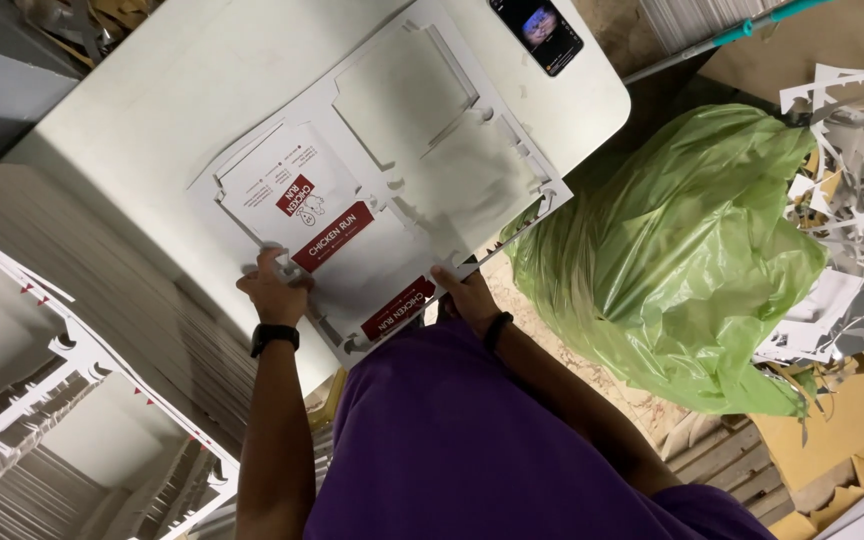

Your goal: Stripping waste material from die-cut cardboard box templates and stacking them on a table.

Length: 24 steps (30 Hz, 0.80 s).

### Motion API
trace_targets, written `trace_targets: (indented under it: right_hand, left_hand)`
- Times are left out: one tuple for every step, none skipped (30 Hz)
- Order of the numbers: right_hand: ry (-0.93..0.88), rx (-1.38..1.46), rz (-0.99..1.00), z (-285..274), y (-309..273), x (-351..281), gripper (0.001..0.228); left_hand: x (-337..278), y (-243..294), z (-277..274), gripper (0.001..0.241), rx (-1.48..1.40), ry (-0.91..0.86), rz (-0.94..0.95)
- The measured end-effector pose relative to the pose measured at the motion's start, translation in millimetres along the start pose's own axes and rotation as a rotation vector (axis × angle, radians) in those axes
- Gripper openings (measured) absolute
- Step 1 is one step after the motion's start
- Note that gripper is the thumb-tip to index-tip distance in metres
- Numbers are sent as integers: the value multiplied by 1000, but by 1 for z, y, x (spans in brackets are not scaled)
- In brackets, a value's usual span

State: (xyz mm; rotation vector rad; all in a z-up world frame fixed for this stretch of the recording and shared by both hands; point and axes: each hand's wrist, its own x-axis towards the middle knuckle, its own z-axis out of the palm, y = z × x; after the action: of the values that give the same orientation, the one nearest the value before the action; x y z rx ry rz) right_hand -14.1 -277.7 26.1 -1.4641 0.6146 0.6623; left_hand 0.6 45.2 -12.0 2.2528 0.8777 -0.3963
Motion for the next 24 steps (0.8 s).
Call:
trace_targets:
  right_hand:
    - [25,17,6,2,-3,-2,50]
    - [50,34,12,5,-5,-4,50]
    - [49,36,11,5,-5,-3,50]
    - [49,31,18,4,-5,-3,50]
    - [49,26,25,3,-5,-3,51]
    - [49,27,24,4,-9,-6,51]
    - [45,18,34,5,-13,-8,50]
    - [41,10,45,5,-17,-10,50]
    - [42,11,43,4,-10,-5,50]
    - [45,20,53,4,-2,0,50]
    - [47,28,64,3,5,4,51]
    - [47,29,65,4,5,4,51]
    - [54,20,69,5,5,4,50]
    - [63,11,71,5,4,5,50]
    - [63,11,70,4,6,6,50]
    - [66,1,82,3,8,7,51]
    - [69,-10,94,2,10,9,51]
    - [69,-11,93,2,11,9,51]
    - [83,-8,111,1,13,10,52]
    - [96,-5,128,1,14,12,53]
    - [95,-6,127,1,14,11,53]
    - [103,-6,131,1,13,10,53]
    - [110,-5,136,1,12,10,52]
    - [110,-7,135,0,15,11,52]
  left_hand:
    - [6,-6,1,66,27,-23,9]
    - [12,-13,2,61,55,-47,19]
    - [14,-12,-2,61,56,-45,20]
    - [15,-10,-4,56,101,-76,35]
    - [16,-9,-7,50,146,-108,50]
    - [10,-1,-13,50,146,-108,52]
    - [5,6,-19,52,121,-131,34]
    - [0,14,-26,54,97,-154,15]
    - [-3,19,-31,54,97,-154,17]
    - [-6,23,-36,57,100,-169,16]
    - [-10,27,-41,59,102,-185,15]
    - [-5,19,-39,59,103,-185,14]
    - [-1,12,-37,53,98,-167,28]
    - [4,6,-34,47,92,-148,44]
    - [5,5,-35,47,91,-148,45]
    - [7,3,-36,47,110,-144,73]
    - [8,2,-38,47,129,-140,102]
    - [4,7,-42,47,128,-139,102]
    - [0,12,-46,54,156,-171,91]
    - [-4,17,-50,60,183,-202,79]
    - [-2,15,-49,60,181,-201,79]
    - [-1,13,-49,59,202,-230,69]
    - [1,11,-49,58,223,-259,58]
    - [5,6,-46,58,221,-259,59]
